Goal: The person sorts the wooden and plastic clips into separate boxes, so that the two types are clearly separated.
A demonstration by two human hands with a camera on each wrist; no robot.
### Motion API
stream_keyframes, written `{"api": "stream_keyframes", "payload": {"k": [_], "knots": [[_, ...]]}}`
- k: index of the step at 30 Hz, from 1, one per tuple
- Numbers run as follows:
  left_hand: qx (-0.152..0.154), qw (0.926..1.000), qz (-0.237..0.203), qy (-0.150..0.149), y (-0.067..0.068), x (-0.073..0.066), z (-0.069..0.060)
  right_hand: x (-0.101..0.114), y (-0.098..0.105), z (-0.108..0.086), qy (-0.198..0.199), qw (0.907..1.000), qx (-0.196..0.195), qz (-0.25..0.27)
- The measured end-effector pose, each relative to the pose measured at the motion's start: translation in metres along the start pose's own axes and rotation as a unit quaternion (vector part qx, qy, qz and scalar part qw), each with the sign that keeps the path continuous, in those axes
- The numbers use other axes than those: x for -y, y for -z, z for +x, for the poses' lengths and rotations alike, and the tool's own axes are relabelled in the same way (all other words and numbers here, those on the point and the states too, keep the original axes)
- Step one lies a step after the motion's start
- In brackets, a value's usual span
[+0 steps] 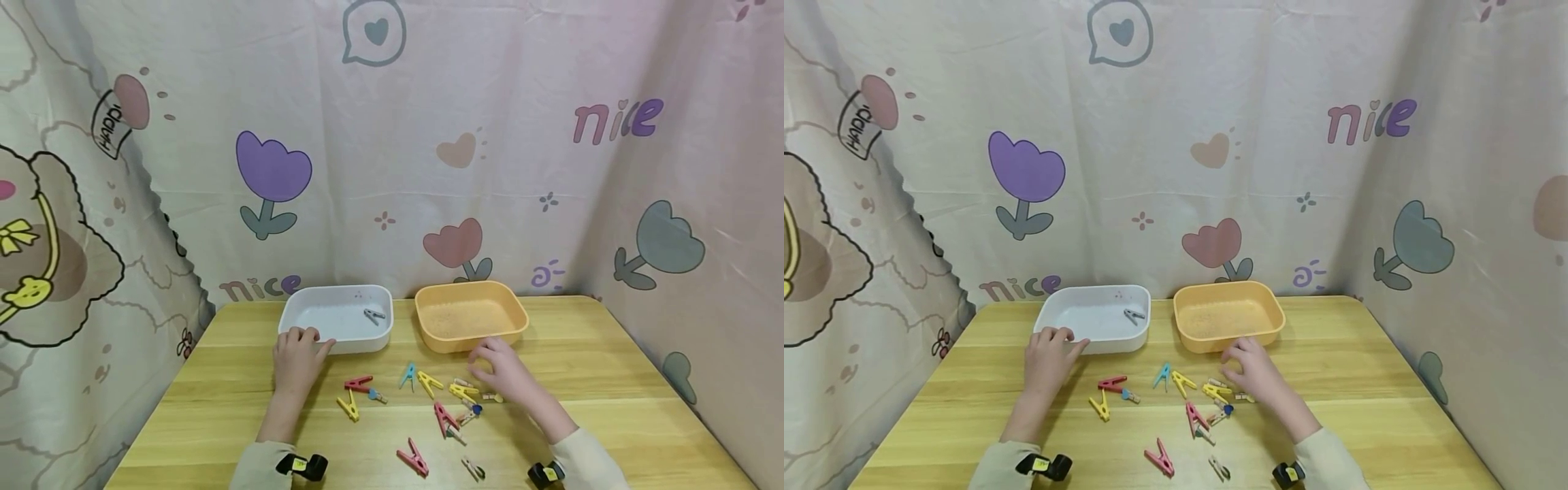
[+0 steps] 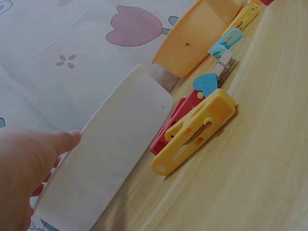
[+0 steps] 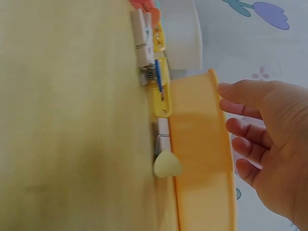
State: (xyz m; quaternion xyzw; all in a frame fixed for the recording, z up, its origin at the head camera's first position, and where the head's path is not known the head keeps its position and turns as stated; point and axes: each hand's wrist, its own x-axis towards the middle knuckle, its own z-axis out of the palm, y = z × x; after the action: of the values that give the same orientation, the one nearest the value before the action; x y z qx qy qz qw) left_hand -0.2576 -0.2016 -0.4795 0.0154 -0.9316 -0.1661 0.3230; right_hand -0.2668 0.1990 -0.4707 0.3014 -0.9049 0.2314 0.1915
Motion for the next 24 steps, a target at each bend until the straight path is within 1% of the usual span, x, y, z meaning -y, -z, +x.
{"api": "stream_keyframes", "payload": {"k": [5, 11, 16, 24], "knots": [[0.005, 1.0000, 0.000, 0.002, 0.000, 0.000, -0.001, -0.001, -0.002, -0.009, -0.001, 0.9994, 0.035, 0.005], [0.013, 0.9999, -0.001, 0.007, 0.000, 0.000, -0.002, -0.002, -0.003, -0.015, -0.013, 0.9966, 0.082, 0.002], [0.010, 0.9999, -0.002, 0.009, 0.001, -0.001, -0.001, -0.006, -0.004, -0.019, -0.010, 0.9948, 0.101, 0.005], [-0.005, 1.0000, -0.002, 0.004, -0.001, 0.000, -0.001, -0.011, -0.006, -0.022, -0.014, 0.9924, 0.123, 0.005]]}}
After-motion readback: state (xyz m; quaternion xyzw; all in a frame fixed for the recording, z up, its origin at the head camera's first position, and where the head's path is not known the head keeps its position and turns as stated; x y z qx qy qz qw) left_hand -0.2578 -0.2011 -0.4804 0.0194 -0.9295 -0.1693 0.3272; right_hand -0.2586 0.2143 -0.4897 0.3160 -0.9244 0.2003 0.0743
